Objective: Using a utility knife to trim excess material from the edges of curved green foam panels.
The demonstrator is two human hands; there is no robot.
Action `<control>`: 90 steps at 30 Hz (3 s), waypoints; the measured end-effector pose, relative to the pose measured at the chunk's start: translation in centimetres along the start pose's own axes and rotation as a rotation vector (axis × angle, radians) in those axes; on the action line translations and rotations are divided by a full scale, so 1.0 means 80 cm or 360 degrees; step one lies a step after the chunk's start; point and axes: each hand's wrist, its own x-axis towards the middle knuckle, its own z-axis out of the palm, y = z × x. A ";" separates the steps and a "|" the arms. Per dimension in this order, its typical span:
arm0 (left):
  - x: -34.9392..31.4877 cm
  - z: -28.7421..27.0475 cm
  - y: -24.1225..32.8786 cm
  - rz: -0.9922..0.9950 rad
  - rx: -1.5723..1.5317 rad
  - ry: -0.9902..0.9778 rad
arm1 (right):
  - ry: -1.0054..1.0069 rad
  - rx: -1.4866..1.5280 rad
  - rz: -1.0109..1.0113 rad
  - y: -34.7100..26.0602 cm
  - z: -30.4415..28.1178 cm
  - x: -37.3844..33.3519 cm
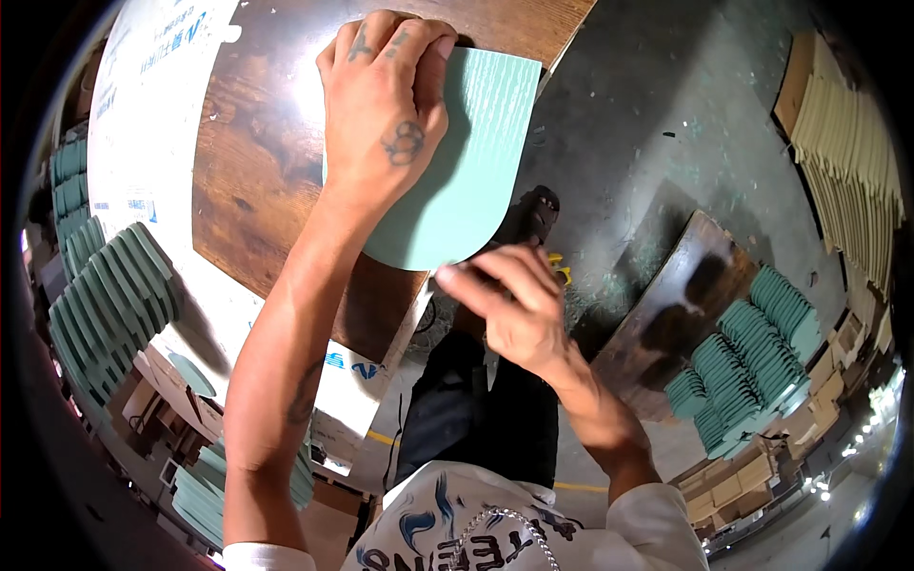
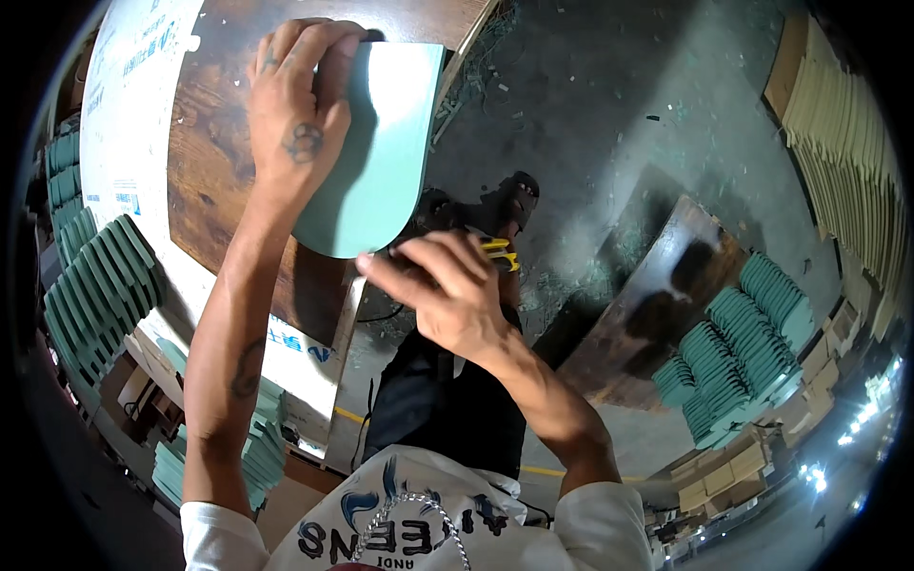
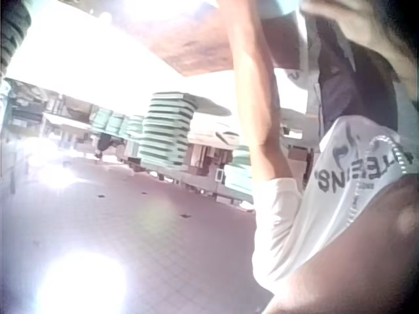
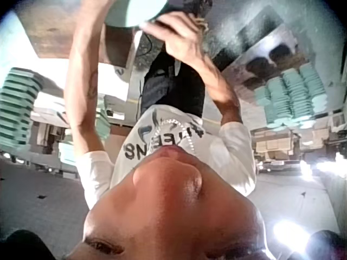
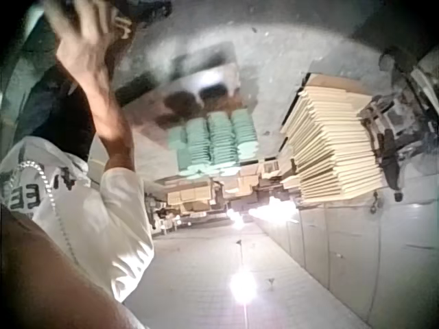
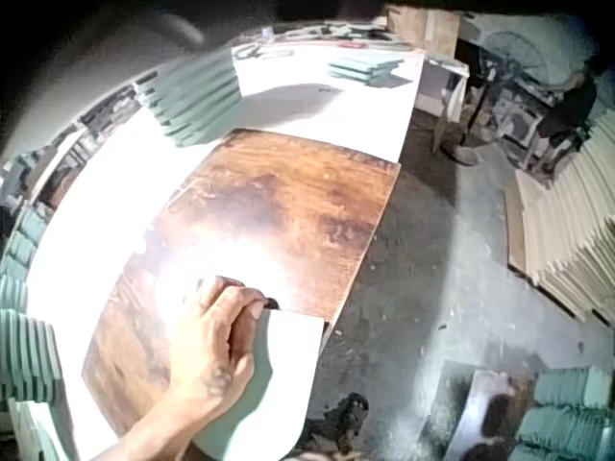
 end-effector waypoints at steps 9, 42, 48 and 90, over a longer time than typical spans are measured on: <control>0.000 0.000 -0.004 -0.0026 -0.0063 0.0022 | 0.0201 -0.0588 -0.0187 0.069 -0.063 0.140; 0.012 0.001 0.012 -0.0223 -0.0236 0.0021 | -0.0111 -0.0651 -0.0180 0.057 -0.102 0.158; -0.005 -0.003 -0.007 -0.0091 -0.0006 0.0020 | -0.0494 -0.0313 -0.0283 0.025 -0.088 0.069; -0.051 -0.034 0.014 -0.0428 0.0325 -0.0376 | 0.0280 0.1292 0.1124 0.040 -0.063 0.091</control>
